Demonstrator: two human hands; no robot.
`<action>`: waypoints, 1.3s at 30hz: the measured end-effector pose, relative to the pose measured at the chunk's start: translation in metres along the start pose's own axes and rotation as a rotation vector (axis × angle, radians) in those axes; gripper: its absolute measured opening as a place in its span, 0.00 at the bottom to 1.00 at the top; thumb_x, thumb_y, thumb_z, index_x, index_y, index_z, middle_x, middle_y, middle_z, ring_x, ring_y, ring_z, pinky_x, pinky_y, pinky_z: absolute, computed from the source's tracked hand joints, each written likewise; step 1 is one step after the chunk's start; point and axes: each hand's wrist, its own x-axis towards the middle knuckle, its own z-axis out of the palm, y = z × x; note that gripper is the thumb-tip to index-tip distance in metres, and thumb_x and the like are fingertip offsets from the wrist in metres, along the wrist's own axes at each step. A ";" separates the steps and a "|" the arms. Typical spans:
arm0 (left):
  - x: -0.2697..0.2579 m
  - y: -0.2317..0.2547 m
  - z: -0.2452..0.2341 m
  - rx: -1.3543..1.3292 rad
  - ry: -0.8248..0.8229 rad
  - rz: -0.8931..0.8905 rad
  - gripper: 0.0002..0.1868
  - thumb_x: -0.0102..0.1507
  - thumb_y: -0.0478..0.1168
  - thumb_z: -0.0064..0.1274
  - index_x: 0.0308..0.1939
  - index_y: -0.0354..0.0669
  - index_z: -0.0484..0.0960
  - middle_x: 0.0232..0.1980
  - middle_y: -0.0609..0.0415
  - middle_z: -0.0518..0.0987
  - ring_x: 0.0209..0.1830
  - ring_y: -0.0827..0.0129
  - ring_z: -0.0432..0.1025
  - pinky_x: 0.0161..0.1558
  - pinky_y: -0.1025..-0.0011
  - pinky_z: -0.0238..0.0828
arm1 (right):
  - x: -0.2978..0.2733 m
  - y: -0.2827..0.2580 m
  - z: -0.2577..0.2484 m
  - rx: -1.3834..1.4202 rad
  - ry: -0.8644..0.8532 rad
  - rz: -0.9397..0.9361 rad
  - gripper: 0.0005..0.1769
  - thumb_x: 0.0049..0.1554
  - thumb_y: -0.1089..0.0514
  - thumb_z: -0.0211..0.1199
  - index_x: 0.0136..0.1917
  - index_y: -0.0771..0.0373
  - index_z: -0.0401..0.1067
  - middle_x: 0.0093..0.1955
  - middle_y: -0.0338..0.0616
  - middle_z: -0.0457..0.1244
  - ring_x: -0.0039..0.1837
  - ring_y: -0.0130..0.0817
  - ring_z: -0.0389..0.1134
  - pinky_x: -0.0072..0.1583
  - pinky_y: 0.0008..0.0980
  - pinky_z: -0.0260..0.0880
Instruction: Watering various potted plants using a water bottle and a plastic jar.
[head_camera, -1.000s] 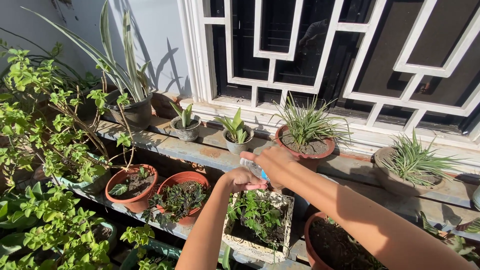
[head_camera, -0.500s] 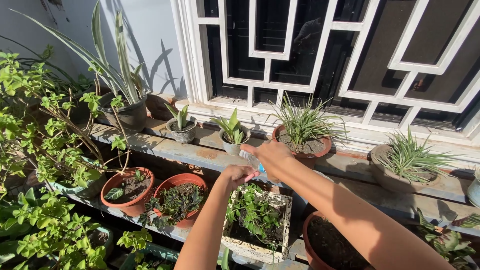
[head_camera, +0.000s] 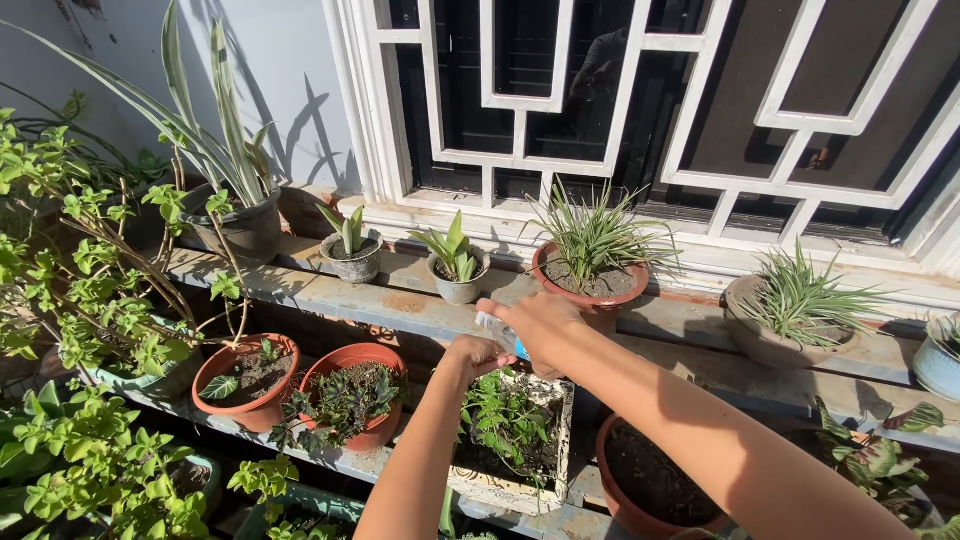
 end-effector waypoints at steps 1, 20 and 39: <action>0.015 -0.007 -0.011 -0.002 0.002 0.001 0.08 0.61 0.24 0.56 0.43 0.22 0.83 0.40 0.39 0.86 0.41 0.62 0.83 0.37 0.78 0.78 | 0.004 -0.003 0.001 -0.001 0.001 -0.003 0.78 0.32 0.64 0.77 0.85 0.39 0.35 0.43 0.41 0.67 0.46 0.40 0.72 0.43 0.37 0.76; -0.017 0.016 -0.072 0.620 0.454 0.323 0.16 0.48 0.37 0.71 0.38 0.36 0.87 0.34 0.48 0.86 0.32 0.62 0.83 0.41 0.62 0.83 | 0.051 -0.052 -0.024 -0.049 0.005 -0.007 0.73 0.43 0.56 0.79 0.84 0.35 0.29 0.60 0.47 0.66 0.62 0.43 0.67 0.51 0.45 0.79; 0.021 0.025 -0.037 0.134 0.166 0.425 0.06 0.50 0.21 0.64 0.21 0.26 0.82 0.30 0.46 0.84 0.30 0.60 0.82 0.31 0.69 0.83 | 0.056 -0.026 -0.030 -0.033 -0.135 0.177 0.71 0.47 0.63 0.76 0.85 0.32 0.30 0.60 0.46 0.67 0.56 0.47 0.73 0.47 0.50 0.82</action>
